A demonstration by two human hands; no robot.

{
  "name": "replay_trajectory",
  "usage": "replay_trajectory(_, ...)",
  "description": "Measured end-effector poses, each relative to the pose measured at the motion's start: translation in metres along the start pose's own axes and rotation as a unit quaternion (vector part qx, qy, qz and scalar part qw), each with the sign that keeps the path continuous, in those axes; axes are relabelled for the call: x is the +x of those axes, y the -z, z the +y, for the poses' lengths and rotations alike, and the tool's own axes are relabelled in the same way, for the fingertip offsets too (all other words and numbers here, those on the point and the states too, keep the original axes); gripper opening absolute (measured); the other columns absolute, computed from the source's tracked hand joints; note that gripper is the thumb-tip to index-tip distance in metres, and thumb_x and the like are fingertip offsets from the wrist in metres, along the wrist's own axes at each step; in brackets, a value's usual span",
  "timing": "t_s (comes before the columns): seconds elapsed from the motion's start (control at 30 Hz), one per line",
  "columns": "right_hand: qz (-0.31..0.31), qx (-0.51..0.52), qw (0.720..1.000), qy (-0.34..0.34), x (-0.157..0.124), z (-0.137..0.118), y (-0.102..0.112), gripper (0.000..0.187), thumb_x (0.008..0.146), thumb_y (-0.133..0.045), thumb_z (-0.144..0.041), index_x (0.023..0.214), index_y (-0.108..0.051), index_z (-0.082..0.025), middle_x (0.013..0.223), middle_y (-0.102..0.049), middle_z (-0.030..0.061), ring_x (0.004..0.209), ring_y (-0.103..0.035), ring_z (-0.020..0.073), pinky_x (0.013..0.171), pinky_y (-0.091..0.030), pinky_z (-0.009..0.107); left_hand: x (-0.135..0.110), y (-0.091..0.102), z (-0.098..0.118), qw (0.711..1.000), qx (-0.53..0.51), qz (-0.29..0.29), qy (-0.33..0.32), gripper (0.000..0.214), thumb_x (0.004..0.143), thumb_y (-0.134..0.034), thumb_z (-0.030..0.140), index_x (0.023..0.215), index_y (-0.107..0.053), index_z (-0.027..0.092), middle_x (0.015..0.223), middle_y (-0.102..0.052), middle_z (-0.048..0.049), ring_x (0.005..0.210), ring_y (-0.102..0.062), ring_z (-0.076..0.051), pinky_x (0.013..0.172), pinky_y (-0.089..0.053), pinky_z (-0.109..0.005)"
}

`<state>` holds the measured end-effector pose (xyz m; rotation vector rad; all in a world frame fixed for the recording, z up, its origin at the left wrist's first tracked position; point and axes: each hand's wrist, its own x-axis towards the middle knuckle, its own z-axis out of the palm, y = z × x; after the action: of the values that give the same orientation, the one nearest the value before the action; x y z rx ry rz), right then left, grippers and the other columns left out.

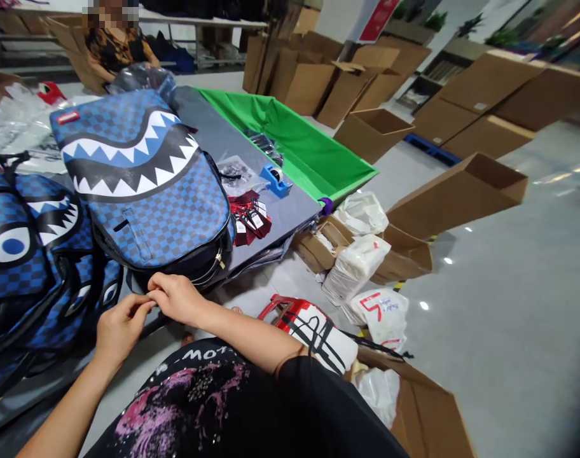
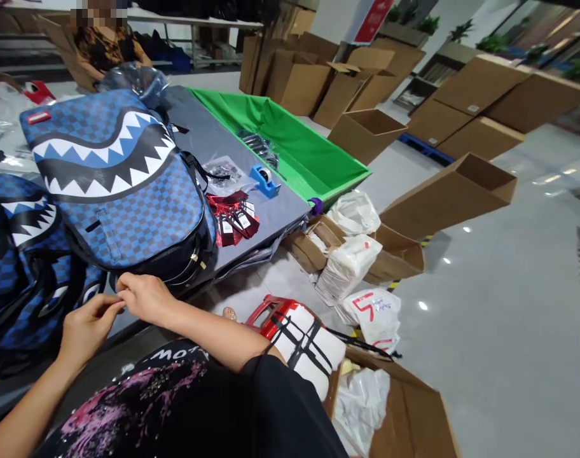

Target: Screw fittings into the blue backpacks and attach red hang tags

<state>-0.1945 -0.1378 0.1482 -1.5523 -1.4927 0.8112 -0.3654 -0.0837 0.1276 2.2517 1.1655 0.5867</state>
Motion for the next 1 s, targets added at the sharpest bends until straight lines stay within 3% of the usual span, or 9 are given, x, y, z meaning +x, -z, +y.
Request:
replay_trajectory(0.07,-0.013,0.028,1.000,0.004,0.002,0.003,0.007,0.006,0.088,-0.059,-0.019,0.085,-0.055,-0.023,0.072,-0.054,-0.0063,0.069,-0.052,0.0102,0.066,-0.036,0.020,-0.003,-0.002,0.011,0.999,0.020,0.034,0.024,0.024,0.079,-0.063,0.046,0.078,-0.065,0.022,0.071,-0.073,0.0017,0.058,-0.066,-0.014,0.055,-0.046,-0.022)
replay_trajectory(0.2,-0.060,0.065,0.996,0.019,0.006,0.011,0.022,0.006,0.088,-0.058,-0.019,0.085,-0.055,-0.023,0.073,-0.056,-0.0067,0.069,-0.053,0.0096,0.066,-0.037,0.018,-0.008,-0.010,0.033,0.999,0.021,0.033,0.029,0.024,0.085,-0.055,0.042,0.093,-0.068,0.023,0.079,-0.076,0.0014,0.067,-0.071,-0.015,0.063,-0.051,-0.022)
replay_trajectory(0.33,-0.111,0.086,0.989,0.040,0.010,0.018,0.032,0.004,0.088,-0.058,-0.020,0.086,-0.056,-0.023,0.075,-0.058,-0.0060,0.071,-0.055,0.0103,0.067,-0.039,0.019,-0.017,-0.018,0.049,0.984,0.113,0.105,0.092,0.025,0.082,-0.059,0.045,0.082,-0.065,0.022,0.074,-0.074,-0.0005,0.063,-0.069,-0.016,0.058,-0.048,-0.023)
replay_trajectory(0.43,-0.142,0.115,0.982,0.045,0.011,0.022,0.036,0.004,0.088,-0.057,-0.020,0.087,-0.056,-0.024,0.077,-0.061,-0.0056,0.073,-0.058,0.0104,0.067,-0.040,0.018,-0.023,-0.025,0.057,0.988,0.104,0.091,0.072,0.027,0.086,-0.053,0.043,0.095,-0.068,0.022,0.087,-0.077,-0.0024,0.072,-0.072,-0.018,0.064,-0.051,-0.024)
replay_trajectory(0.57,-0.166,0.139,0.974,0.060,0.013,0.029,0.038,0.005,0.088,-0.058,-0.022,0.085,-0.054,-0.023,0.074,-0.059,-0.0062,0.070,-0.057,0.0097,0.066,-0.040,0.018,-0.029,-0.028,0.066,0.970,0.201,0.111,0.086,0.028,0.087,-0.049,0.040,0.085,-0.071,0.022,0.082,-0.077,-0.0033,0.061,-0.068,-0.018,0.055,-0.044,-0.025)
replay_trajectory(0.7,-0.180,0.173,0.966,0.071,0.015,0.034,0.038,0.008,0.087,-0.059,-0.022,0.083,-0.052,-0.023,0.072,-0.057,-0.0070,0.068,-0.056,0.0090,0.065,-0.039,0.017,-0.032,-0.028,0.072,0.975,0.181,0.095,0.091,0.027,0.086,-0.050,0.040,0.093,-0.072,0.025,0.088,-0.078,-0.0029,0.068,-0.071,-0.018,0.059,-0.047,-0.023)
replay_trajectory(0.87,-0.195,0.187,0.960,0.071,0.016,0.036,0.040,0.008,0.087,-0.058,-0.023,0.082,-0.052,-0.024,0.072,-0.056,-0.0072,0.069,-0.056,0.0093,0.065,-0.039,0.017,-0.029,-0.034,0.083,0.930,0.259,0.169,0.197,0.026,0.084,-0.055,0.045,0.080,-0.067,0.022,0.072,-0.074,-0.0033,0.060,-0.068,-0.020,0.052,-0.040,-0.025)
replay_trajectory(1.0,-0.205,0.203,0.955,0.067,0.016,0.037,0.041,0.006,0.087,-0.058,-0.023,0.084,-0.053,-0.024,0.074,-0.059,-0.0073,0.070,-0.057,0.0091,0.065,-0.039,0.017,-0.028,-0.037,0.086,0.958,0.208,0.134,0.147,0.026,0.087,-0.051,0.040,0.096,-0.069,0.023,0.086,-0.077,-0.0033,0.069,-0.071,-0.018,0.061,-0.047,-0.024)
